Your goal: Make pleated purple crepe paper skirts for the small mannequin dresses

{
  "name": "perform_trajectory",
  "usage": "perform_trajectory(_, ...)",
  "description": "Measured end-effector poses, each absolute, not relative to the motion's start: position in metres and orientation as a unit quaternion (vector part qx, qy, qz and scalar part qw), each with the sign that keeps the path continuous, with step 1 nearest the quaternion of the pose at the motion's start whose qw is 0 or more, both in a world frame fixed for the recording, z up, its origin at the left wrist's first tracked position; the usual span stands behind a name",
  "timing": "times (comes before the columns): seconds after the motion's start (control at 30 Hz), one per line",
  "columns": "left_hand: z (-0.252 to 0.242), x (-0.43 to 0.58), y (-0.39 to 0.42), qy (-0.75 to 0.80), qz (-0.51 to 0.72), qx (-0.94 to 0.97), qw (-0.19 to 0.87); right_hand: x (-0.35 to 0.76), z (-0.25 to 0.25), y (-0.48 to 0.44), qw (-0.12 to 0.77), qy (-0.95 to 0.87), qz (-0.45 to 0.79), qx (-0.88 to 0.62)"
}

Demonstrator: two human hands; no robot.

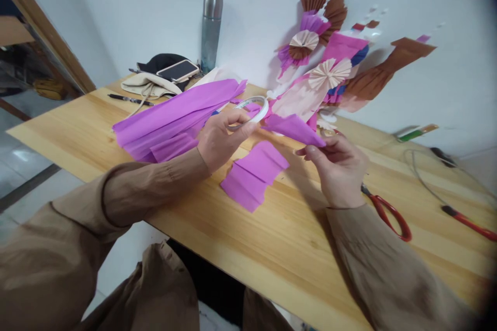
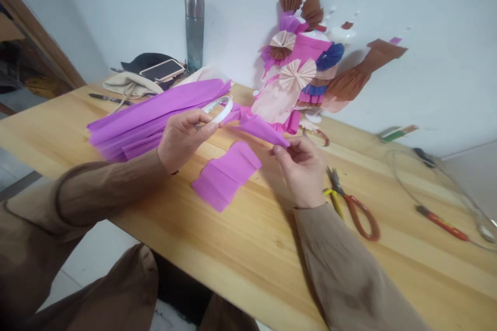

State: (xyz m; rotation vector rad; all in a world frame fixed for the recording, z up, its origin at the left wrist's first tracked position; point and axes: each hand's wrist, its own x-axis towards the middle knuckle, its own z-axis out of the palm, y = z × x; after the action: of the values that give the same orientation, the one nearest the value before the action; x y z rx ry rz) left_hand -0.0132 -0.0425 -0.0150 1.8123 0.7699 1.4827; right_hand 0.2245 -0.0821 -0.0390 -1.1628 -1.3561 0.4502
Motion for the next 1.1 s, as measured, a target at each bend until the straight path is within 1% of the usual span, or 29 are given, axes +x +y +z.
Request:
perform_trajectory(0.1,-0.017,-0.013,-0.041,0.298,0.563,0.682,0.359,0.225,-0.041,-0.081,0.635,-0.58,0.196,-0.471)
perform_trajectory(0.17,-0.017,-0.014,-0.041,0.297,0.565,0.677,0.366,0.228,-0.042,-0.08,0.64,-0.561,0.241,-0.466)
perform_trajectory(0.27,-0.017,-0.014,-0.04,0.296,0.575,0.676,0.354,0.235,-0.042,-0.078,0.62,-0.534,0.355,-0.453)
perform_trajectory(0.33,-0.017,-0.014,-0.04,0.301,0.579,0.673,0.349,0.239,-0.042,-0.078,0.59,-0.529,0.39,-0.469)
perform_trajectory(0.37,-0.016,-0.014,-0.04,0.304,0.578,0.669,0.355,0.24,-0.042,-0.078,0.575,-0.534,0.378,-0.492)
perform_trajectory(0.5,-0.014,-0.014,-0.041,0.3,0.573,0.653,0.394,0.231,-0.048,-0.079,0.505,-0.598,0.256,-0.568)
perform_trajectory(0.67,-0.014,-0.013,-0.044,0.282,0.575,0.665,0.383,0.209,-0.058,-0.079,0.401,-0.749,0.18,-0.495)
perform_trajectory(0.77,-0.014,-0.013,-0.046,0.278,0.563,0.681,0.376,0.203,-0.06,-0.078,0.373,-0.788,0.163,-0.462)
perform_trajectory(0.83,-0.013,-0.013,-0.046,0.28,0.558,0.685,0.376,0.203,-0.058,-0.079,0.378,-0.778,0.168,-0.473)
perform_trajectory(0.9,-0.013,-0.013,-0.047,0.282,0.558,0.685,0.373,0.205,-0.054,-0.081,0.418,-0.729,0.219,-0.496)
perform_trajectory(1.0,-0.013,-0.014,-0.046,0.286,0.561,0.684,0.369,0.21,-0.048,-0.083,0.516,-0.59,0.396,-0.478)
perform_trajectory(1.07,-0.013,-0.015,-0.046,0.287,0.563,0.682,0.369,0.214,-0.045,-0.083,0.555,-0.49,0.509,-0.44)
perform_trajectory(1.1,-0.013,-0.015,-0.046,0.288,0.562,0.681,0.369,0.216,-0.044,-0.082,0.565,-0.446,0.546,-0.429)
